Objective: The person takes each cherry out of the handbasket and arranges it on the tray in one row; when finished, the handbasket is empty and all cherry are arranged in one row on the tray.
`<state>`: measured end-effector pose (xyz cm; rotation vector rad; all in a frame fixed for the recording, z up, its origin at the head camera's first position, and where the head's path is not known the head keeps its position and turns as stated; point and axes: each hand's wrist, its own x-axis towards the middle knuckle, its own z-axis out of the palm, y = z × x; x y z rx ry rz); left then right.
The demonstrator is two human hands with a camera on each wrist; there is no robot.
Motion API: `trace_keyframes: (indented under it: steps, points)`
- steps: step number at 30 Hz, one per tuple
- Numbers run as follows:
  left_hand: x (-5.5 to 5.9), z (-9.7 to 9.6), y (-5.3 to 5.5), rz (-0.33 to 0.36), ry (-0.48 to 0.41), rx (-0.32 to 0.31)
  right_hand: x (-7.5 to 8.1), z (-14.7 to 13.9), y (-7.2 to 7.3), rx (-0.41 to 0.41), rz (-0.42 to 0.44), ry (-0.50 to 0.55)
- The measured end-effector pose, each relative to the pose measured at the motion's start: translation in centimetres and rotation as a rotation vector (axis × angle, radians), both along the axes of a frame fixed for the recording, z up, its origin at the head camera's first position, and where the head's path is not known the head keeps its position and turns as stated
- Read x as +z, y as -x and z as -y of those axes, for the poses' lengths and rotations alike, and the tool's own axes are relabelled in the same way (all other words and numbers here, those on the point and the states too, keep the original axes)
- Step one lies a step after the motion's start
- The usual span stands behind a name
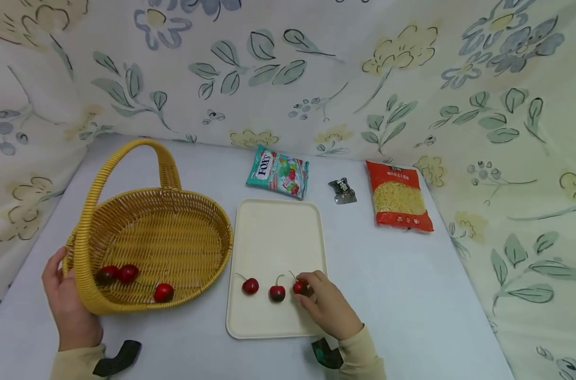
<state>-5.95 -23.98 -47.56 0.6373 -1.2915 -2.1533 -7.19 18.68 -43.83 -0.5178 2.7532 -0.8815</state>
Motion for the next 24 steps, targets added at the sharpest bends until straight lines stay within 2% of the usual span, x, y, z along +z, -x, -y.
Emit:
trace_keyframes:
  steps: [9, 17, 24]
  points:
    - [0.0, -0.1, -0.1, -0.034, -0.020, -0.005, -1.3, 0.0, -0.4, -0.108, -0.063, -0.095]
    - [-0.2, 0.0, -0.1, -0.018, 0.004, -0.002, -1.9, 0.0, -0.4, -0.116, -0.106, -0.110]
    - [-0.5, 0.1, -0.1, -0.055, -0.001, -0.007, -1.9, 0.0, -0.5, -0.122, -0.097, -0.131]
